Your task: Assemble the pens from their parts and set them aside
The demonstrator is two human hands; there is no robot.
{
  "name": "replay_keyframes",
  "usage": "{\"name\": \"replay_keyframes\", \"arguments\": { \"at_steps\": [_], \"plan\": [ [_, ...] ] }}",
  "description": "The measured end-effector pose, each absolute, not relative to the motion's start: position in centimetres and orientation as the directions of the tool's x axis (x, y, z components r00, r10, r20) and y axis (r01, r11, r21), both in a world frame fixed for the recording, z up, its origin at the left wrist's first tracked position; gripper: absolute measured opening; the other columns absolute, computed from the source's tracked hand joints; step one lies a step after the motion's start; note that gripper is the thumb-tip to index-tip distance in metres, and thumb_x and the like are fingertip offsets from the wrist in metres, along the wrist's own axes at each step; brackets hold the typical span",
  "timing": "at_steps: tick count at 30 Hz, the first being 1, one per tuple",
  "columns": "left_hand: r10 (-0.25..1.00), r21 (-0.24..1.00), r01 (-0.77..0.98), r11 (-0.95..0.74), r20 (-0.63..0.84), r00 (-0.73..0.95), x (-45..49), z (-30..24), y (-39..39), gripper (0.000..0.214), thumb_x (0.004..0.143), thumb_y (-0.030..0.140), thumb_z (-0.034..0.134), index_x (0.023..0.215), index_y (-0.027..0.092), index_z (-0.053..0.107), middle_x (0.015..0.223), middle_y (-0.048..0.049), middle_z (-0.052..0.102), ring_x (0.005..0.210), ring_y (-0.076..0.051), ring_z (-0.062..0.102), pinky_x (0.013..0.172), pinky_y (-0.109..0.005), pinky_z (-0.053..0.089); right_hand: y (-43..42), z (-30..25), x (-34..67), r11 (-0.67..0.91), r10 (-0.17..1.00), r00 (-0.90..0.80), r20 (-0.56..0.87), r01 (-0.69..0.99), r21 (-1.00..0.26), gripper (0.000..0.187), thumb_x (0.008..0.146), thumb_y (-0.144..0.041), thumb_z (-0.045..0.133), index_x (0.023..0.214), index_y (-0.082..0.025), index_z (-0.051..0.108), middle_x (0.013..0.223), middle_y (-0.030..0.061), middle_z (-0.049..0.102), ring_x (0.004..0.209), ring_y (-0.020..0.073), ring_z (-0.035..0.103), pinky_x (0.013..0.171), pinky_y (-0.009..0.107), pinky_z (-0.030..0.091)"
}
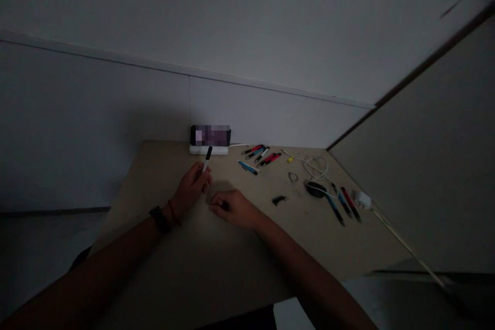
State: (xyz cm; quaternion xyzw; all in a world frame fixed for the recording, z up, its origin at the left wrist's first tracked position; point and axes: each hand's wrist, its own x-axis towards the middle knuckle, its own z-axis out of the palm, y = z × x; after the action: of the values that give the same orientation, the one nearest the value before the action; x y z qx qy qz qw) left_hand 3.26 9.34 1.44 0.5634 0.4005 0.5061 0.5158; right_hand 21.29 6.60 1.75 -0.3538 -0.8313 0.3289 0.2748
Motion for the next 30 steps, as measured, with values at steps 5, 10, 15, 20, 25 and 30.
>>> {"name": "replay_keyframes", "arguments": {
  "at_steps": [5,10,15,20,25,30],
  "plan": [
    [0.955,0.975,0.037,-0.217,0.205,0.213,3.0,1.8,9.1,0.015,0.09,0.032,0.05,0.082,0.019,0.05,0.07,0.0022,0.056,0.057,-0.011,0.047,0.057,-0.024,0.039,6.9,3.0,22.3,0.545,0.79,-0.568,0.232,0.476,-0.69,0.021,0.092,-0.03,0.06,0.075,-0.02,0.067,0.062,-0.003,0.059,0.054,0.0106,0.05,0.054,0.022,0.036],
    [0.93,0.95,0.151,-0.272,0.219,0.295,2.8,1.8,9.0,0.017,0.089,0.029,0.047,0.079,0.018,0.056,0.072,-0.0003,0.056,0.064,-0.014,0.05,0.061,-0.026,0.041,7.1,4.6,24.0,0.513,0.834,-0.499,0.237,0.541,-0.666,0.022,0.094,-0.033,0.058,0.08,-0.02,0.069,0.067,-0.0008,0.063,0.058,0.0129,0.055,0.056,0.024,0.037],
    [0.926,0.94,0.189,-0.285,0.218,0.307,2.7,1.8,9.0,0.016,0.088,0.025,0.045,0.08,0.018,0.057,0.072,-0.0011,0.058,0.065,-0.015,0.052,0.062,-0.026,0.041,4.7,5.0,26.5,0.387,0.922,-0.306,0.237,0.718,-0.578,0.02,0.094,-0.034,0.057,0.089,-0.02,0.071,0.084,0.0053,0.069,0.072,0.0178,0.063,0.065,0.028,0.046],
    [0.923,0.926,0.214,-0.312,0.242,0.3,2.6,2.3,9.0,0.017,0.088,0.022,0.044,0.079,0.018,0.059,0.07,-0.0002,0.057,0.064,-0.015,0.051,0.063,-0.027,0.039,2.4,4.2,31.7,0.21,0.962,-0.111,0.251,0.887,-0.411,0.026,0.096,-0.031,0.048,0.102,-0.019,0.07,0.105,0.0109,0.067,0.081,0.0202,0.068,0.074,0.033,0.052],
    [0.921,0.92,0.222,-0.324,0.254,0.294,2.5,2.3,9.1,0.018,0.087,0.021,0.045,0.078,0.017,0.06,0.069,0.0004,0.055,0.066,-0.015,0.052,0.064,-0.026,0.039,1.8,3.2,36.8,0.034,0.972,0.016,0.235,0.978,-0.207,0.031,0.091,-0.022,0.049,0.111,-0.019,0.072,0.117,0.0151,0.067,0.089,0.0251,0.07,0.081,0.036,0.054],
    [0.923,0.915,0.247,-0.318,0.24,0.3,2.5,2.2,9.1,0.017,0.085,0.019,0.045,0.077,0.017,0.06,0.067,0.0013,0.054,0.064,-0.015,0.05,0.063,-0.026,0.037,1.9,2.1,38.5,0.045,0.99,-0.021,0.14,0.985,-0.168,0.034,0.09,-0.015,0.047,0.11,-0.016,0.074,0.116,0.0172,0.068,0.094,0.0256,0.069,0.087,0.037,0.053]
  ]
}}
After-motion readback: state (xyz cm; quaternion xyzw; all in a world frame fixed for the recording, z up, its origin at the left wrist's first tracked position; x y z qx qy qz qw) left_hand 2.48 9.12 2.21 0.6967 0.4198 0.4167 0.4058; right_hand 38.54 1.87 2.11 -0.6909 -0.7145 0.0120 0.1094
